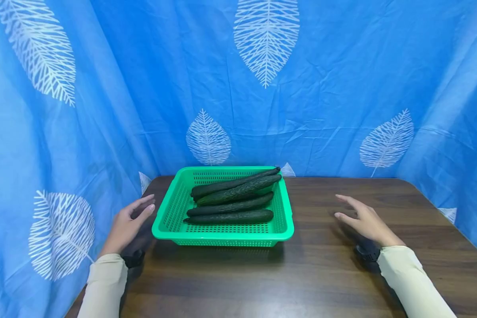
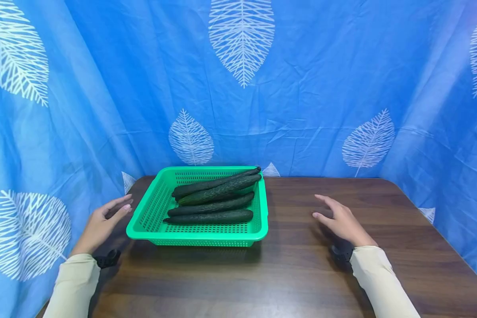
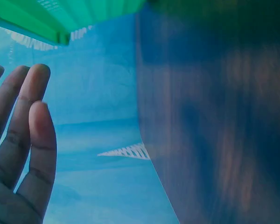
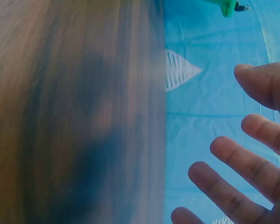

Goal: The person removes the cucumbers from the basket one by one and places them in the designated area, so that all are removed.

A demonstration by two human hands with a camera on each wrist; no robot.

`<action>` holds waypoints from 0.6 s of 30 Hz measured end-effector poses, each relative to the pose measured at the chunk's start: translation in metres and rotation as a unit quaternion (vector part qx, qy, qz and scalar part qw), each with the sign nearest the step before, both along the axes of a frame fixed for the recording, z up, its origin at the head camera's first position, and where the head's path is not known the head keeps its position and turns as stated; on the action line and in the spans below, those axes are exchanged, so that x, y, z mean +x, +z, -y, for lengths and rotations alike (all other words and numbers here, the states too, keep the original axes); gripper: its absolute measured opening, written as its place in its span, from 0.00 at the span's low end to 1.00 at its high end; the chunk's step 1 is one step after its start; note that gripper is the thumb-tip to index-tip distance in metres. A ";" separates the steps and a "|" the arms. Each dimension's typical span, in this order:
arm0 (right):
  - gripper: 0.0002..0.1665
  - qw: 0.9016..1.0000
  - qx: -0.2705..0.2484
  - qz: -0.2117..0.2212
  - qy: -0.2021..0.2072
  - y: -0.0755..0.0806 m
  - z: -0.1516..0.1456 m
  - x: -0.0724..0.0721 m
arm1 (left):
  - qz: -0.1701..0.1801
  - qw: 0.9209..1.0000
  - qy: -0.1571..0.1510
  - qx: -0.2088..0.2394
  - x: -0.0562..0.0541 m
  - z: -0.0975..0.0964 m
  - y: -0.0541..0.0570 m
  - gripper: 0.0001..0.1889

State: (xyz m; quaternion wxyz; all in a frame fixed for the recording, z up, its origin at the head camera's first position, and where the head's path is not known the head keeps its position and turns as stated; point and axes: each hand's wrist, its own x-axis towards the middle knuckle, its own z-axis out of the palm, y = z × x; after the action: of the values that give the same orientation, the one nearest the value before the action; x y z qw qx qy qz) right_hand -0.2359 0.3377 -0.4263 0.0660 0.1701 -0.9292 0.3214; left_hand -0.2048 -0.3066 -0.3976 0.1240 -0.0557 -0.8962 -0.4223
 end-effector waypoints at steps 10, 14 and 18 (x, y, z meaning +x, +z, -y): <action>0.32 0.999 -0.034 -0.010 0.042 0.012 0.011 -0.011 | 0.006 0.992 -0.056 0.113 -0.004 0.000 0.000 0.26; 0.29 0.996 -0.057 -0.006 0.065 0.019 0.015 -0.014 | 0.023 0.989 -0.074 0.123 -0.007 0.000 0.000 0.28; 0.27 0.993 -0.078 0.012 0.090 0.026 0.020 -0.017 | 0.042 0.987 -0.085 0.128 -0.010 -0.001 -0.001 0.29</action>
State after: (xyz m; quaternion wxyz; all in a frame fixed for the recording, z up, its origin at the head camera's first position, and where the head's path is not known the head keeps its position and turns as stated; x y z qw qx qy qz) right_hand -0.2531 0.3182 -0.4003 0.0387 0.2437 -0.8829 0.3995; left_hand -0.2150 -0.3051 -0.3982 0.0560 -0.0978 -0.8311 -0.5445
